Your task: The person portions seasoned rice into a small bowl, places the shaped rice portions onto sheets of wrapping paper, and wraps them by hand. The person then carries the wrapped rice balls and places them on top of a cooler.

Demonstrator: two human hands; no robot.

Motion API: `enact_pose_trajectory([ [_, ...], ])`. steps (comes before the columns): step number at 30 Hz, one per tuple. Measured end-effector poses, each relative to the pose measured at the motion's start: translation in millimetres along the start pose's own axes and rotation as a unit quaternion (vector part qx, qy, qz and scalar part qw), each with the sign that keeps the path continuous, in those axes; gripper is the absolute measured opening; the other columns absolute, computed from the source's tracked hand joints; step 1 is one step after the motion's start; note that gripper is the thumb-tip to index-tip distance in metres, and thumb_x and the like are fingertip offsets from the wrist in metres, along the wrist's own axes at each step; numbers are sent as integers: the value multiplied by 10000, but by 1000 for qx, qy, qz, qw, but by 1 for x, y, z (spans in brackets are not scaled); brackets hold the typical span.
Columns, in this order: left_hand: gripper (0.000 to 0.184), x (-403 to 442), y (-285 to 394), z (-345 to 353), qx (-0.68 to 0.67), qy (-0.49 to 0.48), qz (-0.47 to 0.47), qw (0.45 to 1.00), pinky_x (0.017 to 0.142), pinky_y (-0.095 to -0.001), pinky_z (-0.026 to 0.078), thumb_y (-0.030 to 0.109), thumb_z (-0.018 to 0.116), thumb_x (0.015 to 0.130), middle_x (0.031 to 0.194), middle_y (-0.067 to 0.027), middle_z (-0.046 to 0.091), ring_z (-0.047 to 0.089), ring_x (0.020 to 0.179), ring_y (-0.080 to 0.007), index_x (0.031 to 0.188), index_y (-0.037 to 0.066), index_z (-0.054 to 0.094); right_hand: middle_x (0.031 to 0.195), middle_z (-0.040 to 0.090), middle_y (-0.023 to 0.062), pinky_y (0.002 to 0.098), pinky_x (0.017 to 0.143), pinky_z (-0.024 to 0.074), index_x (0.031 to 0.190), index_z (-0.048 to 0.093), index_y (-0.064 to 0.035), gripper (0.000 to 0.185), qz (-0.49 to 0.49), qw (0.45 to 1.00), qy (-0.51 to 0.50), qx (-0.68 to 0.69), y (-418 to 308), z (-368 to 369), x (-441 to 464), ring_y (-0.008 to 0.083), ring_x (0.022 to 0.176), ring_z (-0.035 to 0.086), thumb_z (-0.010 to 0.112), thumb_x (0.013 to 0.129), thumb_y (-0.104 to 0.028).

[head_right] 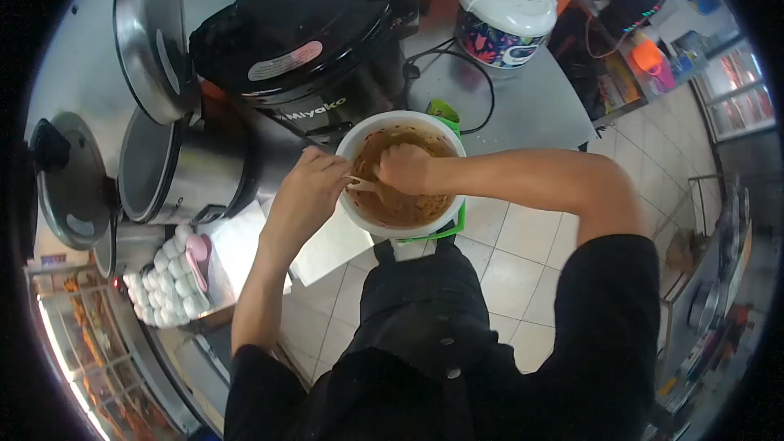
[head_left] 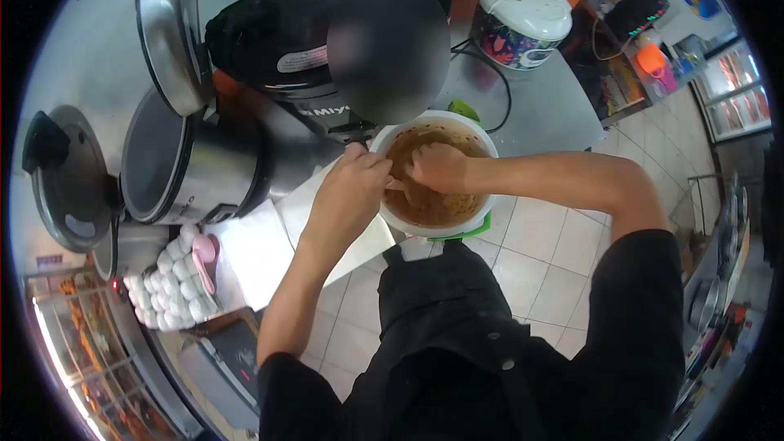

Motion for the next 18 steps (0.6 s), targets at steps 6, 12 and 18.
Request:
enact_pose_trajectory([
  [6, 105, 39, 24, 76, 182, -250, -14, 951, 817, -338, 475, 111, 659, 765, 826, -82, 677, 611, 958, -225, 842, 65, 714, 1092, 579, 180, 413, 818, 528, 1151, 499, -18, 454, 30, 951, 22, 307, 49, -95, -84, 359, 1018, 600, 707, 751, -77],
  [12, 164, 69, 15, 108, 184, -409, -151, 881, 820, -369, 503, 148, 633, 844, 910, -83, 705, 657, 961, -278, 927, 39, 723, 1020, 616, 220, 436, 826, 497, 1105, 528, 17, 445, 84, 894, 105, 428, 84, -130, -123, 380, 982, 605, 723, 716, -78],
  [18, 256, 28, 67, 34, 120, -326, -267, 899, 746, -405, 551, 77, 628, 815, 934, -177, 670, 673, 909, -322, 1055, -11, 643, 1049, 585, 208, 426, 840, 497, 1155, 544, 11, 500, 32, 887, 167, 430, 90, -118, -99, 387, 968, 606, 741, 712, -111],
])
Point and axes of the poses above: each hand's wrist, its own x-axis towards the middle knuckle, its own z-axis out of the palm, y = z × x, the point moved 2 cm from there along x, towards the middle knuckle
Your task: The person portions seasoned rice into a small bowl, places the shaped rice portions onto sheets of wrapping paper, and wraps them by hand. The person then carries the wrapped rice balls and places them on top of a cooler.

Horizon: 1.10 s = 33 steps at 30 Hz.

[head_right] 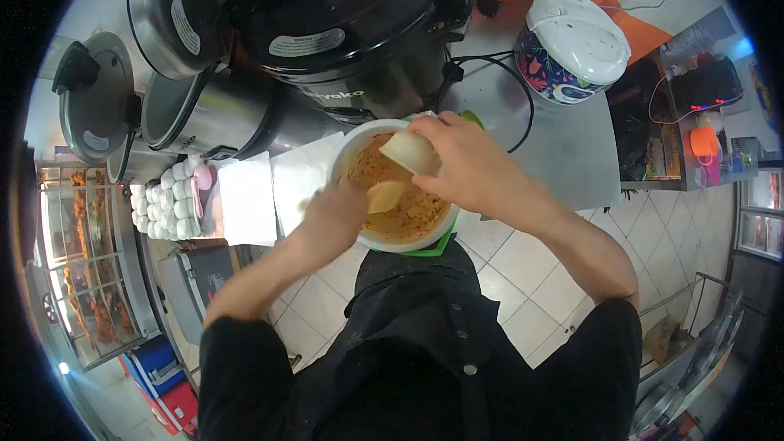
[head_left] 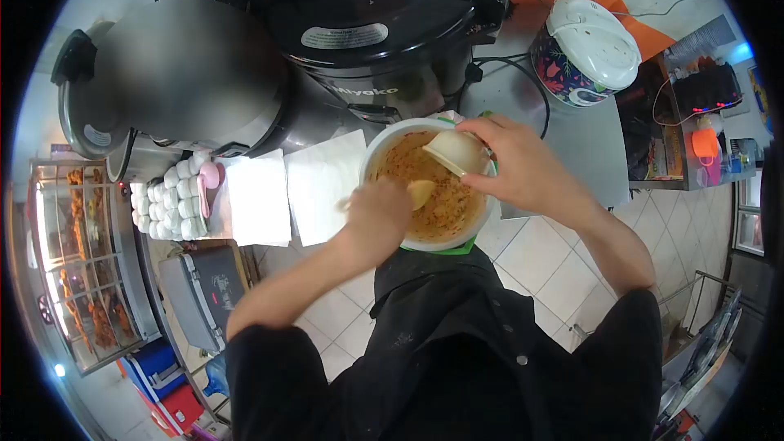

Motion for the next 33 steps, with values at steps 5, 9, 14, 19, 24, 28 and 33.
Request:
enact_pose_trajectory([
  [5, 473, -69, -31, 65, -183, 199, -64, 961, 610, -411, 508, 4, 606, 812, 830, -190, 616, 656, 722, -331, 1230, -62, 394, 1137, 534, 243, 436, 869, 513, 1204, 522, 18, 513, -4, 993, -78, -88, 23, 46, 19, 384, 1004, 588, 708, 748, -127],
  [9, 623, -63, -16, 83, -544, 235, -172, 787, 555, -347, 484, 143, 748, 803, 774, -163, 612, 620, 603, -255, 1276, -41, 384, 1157, 519, 267, 441, 874, 506, 1123, 588, 58, 437, 25, 939, -174, -295, 58, 137, 39, 400, 1040, 570, 693, 723, -83],
  [14, 513, -26, -3, 119, -699, 272, -178, 637, 571, -293, 474, 169, 776, 781, 667, -68, 592, 547, 550, -143, 1193, -4, 523, 1054, 640, 279, 431, 830, 546, 904, 687, 72, 190, 130, 916, -287, -249, 104, 181, 65, 383, 943, 661, 602, 746, 9],
  [19, 498, -29, -6, 132, -752, 240, -178, 587, 588, -275, 478, 204, 771, 782, 687, -64, 611, 556, 571, -109, 1179, 3, 547, 1013, 657, 249, 392, 847, 517, 965, 652, 80, 445, 179, 855, -413, -259, 79, 163, 84, 355, 963, 636, 778, 680, -239],
  [24, 514, -27, -10, 133, -754, 240, -160, 590, 599, -277, 489, 199, 777, 785, 695, -68, 625, 573, 579, -118, 1200, 2, 548, 982, 672, 253, 395, 820, 521, 975, 671, 67, 444, 176, 856, -436, -216, 87, 167, 70, 355, 935, 657, 770, 668, -238],
  [28, 523, -26, -10, 136, -758, 236, -152, 589, 606, -286, 497, 204, 789, 786, 703, -75, 631, 583, 583, -127, 1206, 4, 550, 978, 675, 245, 412, 826, 518, 1062, 657, 37, 496, 162, 863, -455, -150, 57, 166, 72, 358, 940, 658, 761, 661, -235],
  [33, 532, -27, -10, 136, -750, 224, -157, 603, 605, -287, 495, 223, 810, 777, 729, -81, 645, 583, 589, -127, 1184, -3, 552, 988, 676, 240, 415, 840, 513, 1184, 606, 18, 597, 124, 861, -476, -128, 33, 172, 78, 355, 956, 653, 739, 645, -203],
])
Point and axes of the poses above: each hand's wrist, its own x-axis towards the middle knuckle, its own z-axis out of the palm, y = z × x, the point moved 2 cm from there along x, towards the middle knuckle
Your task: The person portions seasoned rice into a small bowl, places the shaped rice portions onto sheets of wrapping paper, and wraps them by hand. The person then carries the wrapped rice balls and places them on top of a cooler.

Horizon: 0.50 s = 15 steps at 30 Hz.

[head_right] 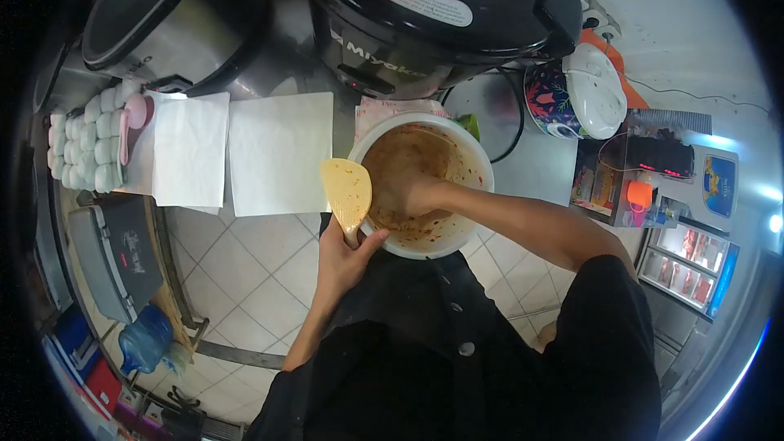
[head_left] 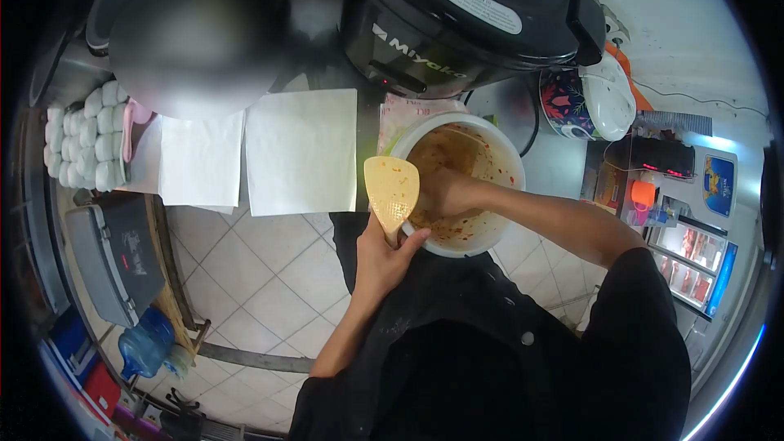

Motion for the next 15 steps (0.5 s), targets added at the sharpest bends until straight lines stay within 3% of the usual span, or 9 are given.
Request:
enact_pose_trajectory([
  [2, 555, 2, 3, -1, 6, 1, 5, 1000, 604, -287, 495, 229, 817, 773, 747, -84, 651, 581, 590, -127, 1192, -5, 538, 981, 678, 239, 409, 833, 514, 1215, 593, 9, 612, -52, 998, 21, -14, 13, 4, 3, 350, 944, 655, 720, 648, -182],
  [5, 604, 0, 10, -2, 10, 6, 3, 1000, 609, -281, 486, 218, 800, 794, 799, -75, 645, 561, 618, -115, 1253, -12, 483, 1022, 677, 212, 392, 827, 519, 1258, 566, 11, 639, -28, 999, -32, 20, 19, -12, -6, 316, 945, 661, 702, 659, -164],
  [7, 609, -4, 19, -6, 13, 33, 19, 999, 621, -266, 468, 178, 754, 845, 853, -50, 618, 526, 672, -89, 1318, -32, 431, 1084, 653, 178, 368, 827, 524, 1282, 541, 18, 641, 30, 991, -60, 114, 26, -25, -12, 274, 988, 648, 684, 674, -125],
  [10, 729, -14, 10, -14, -76, 66, 51, 994, 760, -295, 506, 114, 659, 902, 1046, -162, 664, 652, 840, -197, 1489, 43, 231, 1250, 566, 165, 368, 894, 513, 1342, 486, 12, 655, 63, 946, -55, 313, 56, -17, -12, 259, 1078, 603, 647, 712, -66],
  [12, 644, -21, 24, -25, -24, 58, 111, 992, 659, -249, 463, 86, 552, 956, 914, -73, 618, 550, 728, -113, 1513, 60, 231, 1287, 537, 153, 380, 922, 518, 1368, 448, 9, 656, 64, 890, -52, 449, 69, -12, -16, 251, 1124, 580, 597, 729, 4],
  [15, 541, -38, 51, -31, 2, -1, 86, 996, 587, -206, 412, 69, 478, 986, 815, -4, 564, 467, 639, -54, 1502, 94, 315, 1233, 554, 127, 408, 920, 535, 1377, 404, 8, 658, 35, 803, -57, 592, 55, -23, -42, 237, 1151, 574, 520, 737, 112],
])
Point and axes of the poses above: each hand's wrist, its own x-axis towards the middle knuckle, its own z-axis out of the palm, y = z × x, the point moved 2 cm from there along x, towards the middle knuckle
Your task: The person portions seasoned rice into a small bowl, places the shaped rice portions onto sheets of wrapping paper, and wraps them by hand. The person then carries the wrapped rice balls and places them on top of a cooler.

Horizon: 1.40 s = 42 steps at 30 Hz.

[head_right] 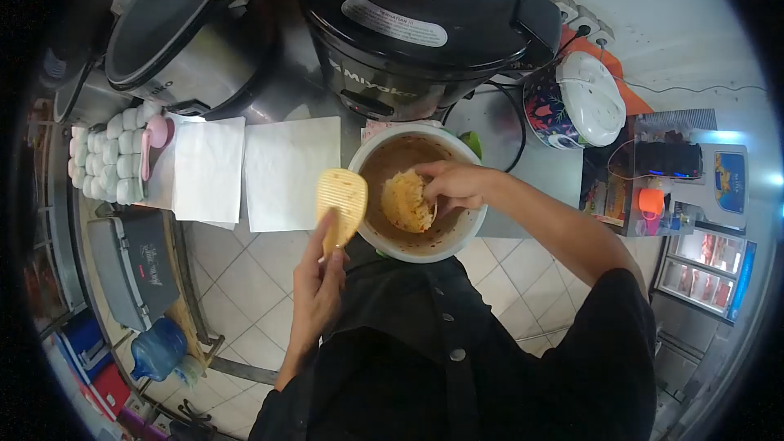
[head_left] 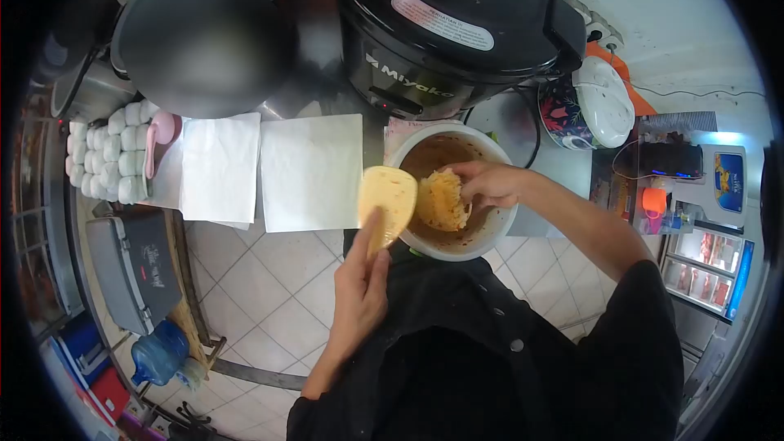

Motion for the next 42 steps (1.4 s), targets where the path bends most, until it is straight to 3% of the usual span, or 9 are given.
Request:
enact_pose_trajectory([
  [9, 463, 2, 7, 43, 30, -93, -36, 995, 547, -201, 370, 59, 457, 990, 690, 52, 447, 393, 592, -35, 1447, 131, 448, 1315, 513, 87, 492, 963, 498, 1402, 364, -73, 648, -135, 969, 40, 205, 33, 22, -28, 261, 1174, 552, 516, 786, 59],
  [10, 465, 3, 14, 46, 42, -90, -58, 993, 657, -263, 439, 32, 482, 957, 682, -128, 492, 455, 621, -136, 1415, 113, 476, 1307, 510, 70, 508, 950, 498, 1417, 350, -110, 662, -148, 964, 48, 214, 41, 20, -23, 252, 1173, 542, 513, 794, 43],
  [16, 463, 7, 16, 63, 113, -74, -25, 991, 696, -307, 478, 31, 461, 966, 770, -239, 609, 598, 652, -258, 1418, 132, 472, 1345, 488, 75, 552, 1006, 439, 1425, 342, -155, 601, -250, 897, -9, 365, 56, 42, -33, 256, 1252, 492, 526, 859, -69],
  [18, 459, 10, 17, 71, 139, -61, -1, 988, 754, -335, 499, 29, 459, 966, 872, -288, 630, 645, 790, -359, 1417, 118, 467, 1371, 489, 97, 550, 1003, 440, 1402, 374, -92, 536, -284, 876, 7, 390, 58, 46, -37, 278, 1266, 491, 518, 887, -124],
  [22, 447, 15, 16, 87, 181, -74, 19, 980, 891, -391, 491, 26, 447, 968, 1024, -341, 620, 592, 1044, -473, 1413, 70, 452, 1375, 461, 84, 519, 986, 450, 1411, 342, -145, 476, -319, 845, 45, 427, 59, 46, -36, 258, 1260, 481, 492, 965, -219],
  [28, 434, 23, 4, 98, 186, -109, 91, 972, 787, -345, 501, 67, 420, 997, 924, -267, 652, 664, 862, -354, 1430, 65, 429, 1332, 438, 93, 390, 964, 458, 1392, 340, -156, 426, -355, 879, 165, 272, 56, 50, -42, 210, 1207, 473, 481, 1012, -284],
  [31, 414, 20, 8, 95, 146, -144, -56, 977, 986, -367, 427, 55, 426, 987, 1105, -315, 622, 601, 1116, -405, 1398, 4, 444, 1319, 441, 103, 337, 985, 433, 1376, 360, -118, 407, -382, 889, 181, 175, 63, 47, -33, 204, 1200, 462, 484, 1012, -251],
  [38, 399, 25, 5, 97, 115, -153, -82, 978, 953, -324, 432, 75, 423, 998, 1061, -273, 647, 623, 1048, -275, 1387, -9, 457, 1326, 444, 125, 321, 1008, 404, 1362, 374, -70, 415, -426, 882, 199, 30, 63, 44, -35, 202, 1215, 450, 511, 995, -205],
  [42, 390, 29, 8, 97, 115, -155, -104, 976, 940, -335, 443, 81, 429, 998, 1055, -281, 645, 634, 1036, -280, 1376, -1, 474, 1334, 439, 119, 317, 1002, 408, 1369, 378, -84, 420, -416, 886, 200, 47, 66, 39, -25, 196, 1211, 448, 518, 994, -213],
])
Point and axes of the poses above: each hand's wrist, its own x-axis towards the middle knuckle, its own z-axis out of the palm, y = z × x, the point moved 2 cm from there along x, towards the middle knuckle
